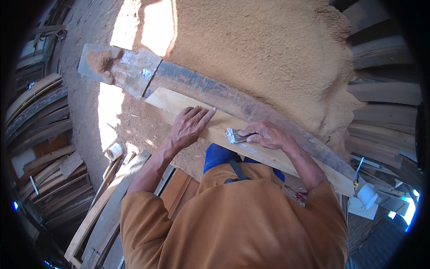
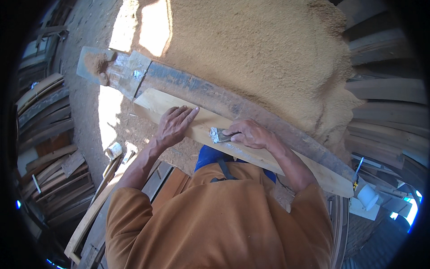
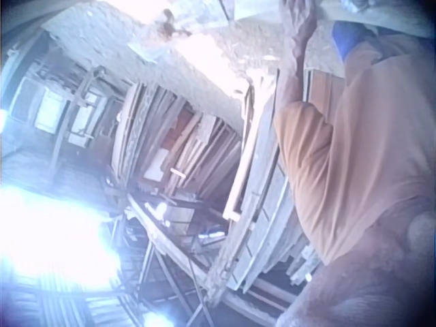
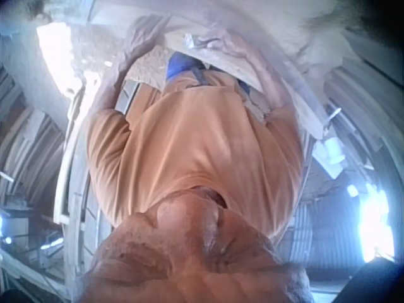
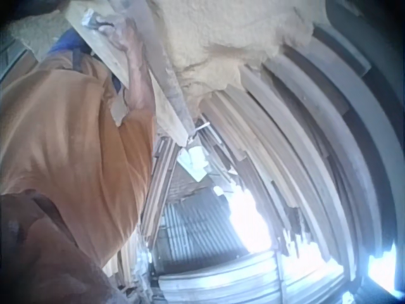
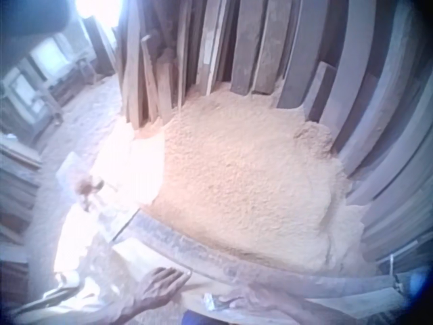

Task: The person applies wood filler onto wooden boards using a putty knife and a handheld board, spreading and smoothing the filler along the surfaces.

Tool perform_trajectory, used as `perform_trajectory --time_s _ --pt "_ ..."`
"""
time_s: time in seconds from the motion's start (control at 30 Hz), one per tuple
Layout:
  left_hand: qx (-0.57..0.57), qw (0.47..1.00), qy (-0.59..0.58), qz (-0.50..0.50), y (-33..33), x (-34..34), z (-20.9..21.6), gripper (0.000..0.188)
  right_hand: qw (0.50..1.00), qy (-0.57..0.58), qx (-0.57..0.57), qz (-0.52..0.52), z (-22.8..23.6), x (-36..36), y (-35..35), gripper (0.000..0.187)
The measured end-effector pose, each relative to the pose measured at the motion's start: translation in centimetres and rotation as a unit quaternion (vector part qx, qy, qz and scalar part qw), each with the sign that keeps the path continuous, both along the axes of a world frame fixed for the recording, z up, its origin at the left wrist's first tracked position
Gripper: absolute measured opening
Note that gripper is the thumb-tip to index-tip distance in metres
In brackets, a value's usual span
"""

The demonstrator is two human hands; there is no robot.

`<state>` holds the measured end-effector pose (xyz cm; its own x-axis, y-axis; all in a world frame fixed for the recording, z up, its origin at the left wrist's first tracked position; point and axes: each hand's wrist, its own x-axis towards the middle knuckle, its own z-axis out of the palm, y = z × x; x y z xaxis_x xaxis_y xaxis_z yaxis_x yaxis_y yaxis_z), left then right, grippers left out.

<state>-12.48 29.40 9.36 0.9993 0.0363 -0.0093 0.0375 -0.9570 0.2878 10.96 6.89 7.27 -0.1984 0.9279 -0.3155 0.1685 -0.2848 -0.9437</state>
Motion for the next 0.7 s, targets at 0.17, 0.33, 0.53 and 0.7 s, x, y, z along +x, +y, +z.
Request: perform_trajectory --time_s 0.17,0.33,0.53,0.7 --pt "0.012 1.0 -0.005 0.007 -0.4 -0.6 -0.2 0.057 0.998 -0.03 -0.013 0.056 -0.2 0.4 0.9 0.033" --pt "0.011 1.0 -0.022 0.012 -0.6 -1.1 -0.7 0.057 0.993 -0.071 0.077 0.062 -2.8 2.3 -1.5 0.034" --pt "0.017 1.0 -0.015 0.014 -0.5 -1.2 -0.6 0.057 0.994 -0.092 -0.031 0.04 0.8 2.5 0.4 0.035" --pt "0.014 1.0 -0.012 0.016 -0.6 -1.0 -0.6 0.058 0.998 -0.041 -0.014 0.056 -0.5 0.1 2.4 0.034"
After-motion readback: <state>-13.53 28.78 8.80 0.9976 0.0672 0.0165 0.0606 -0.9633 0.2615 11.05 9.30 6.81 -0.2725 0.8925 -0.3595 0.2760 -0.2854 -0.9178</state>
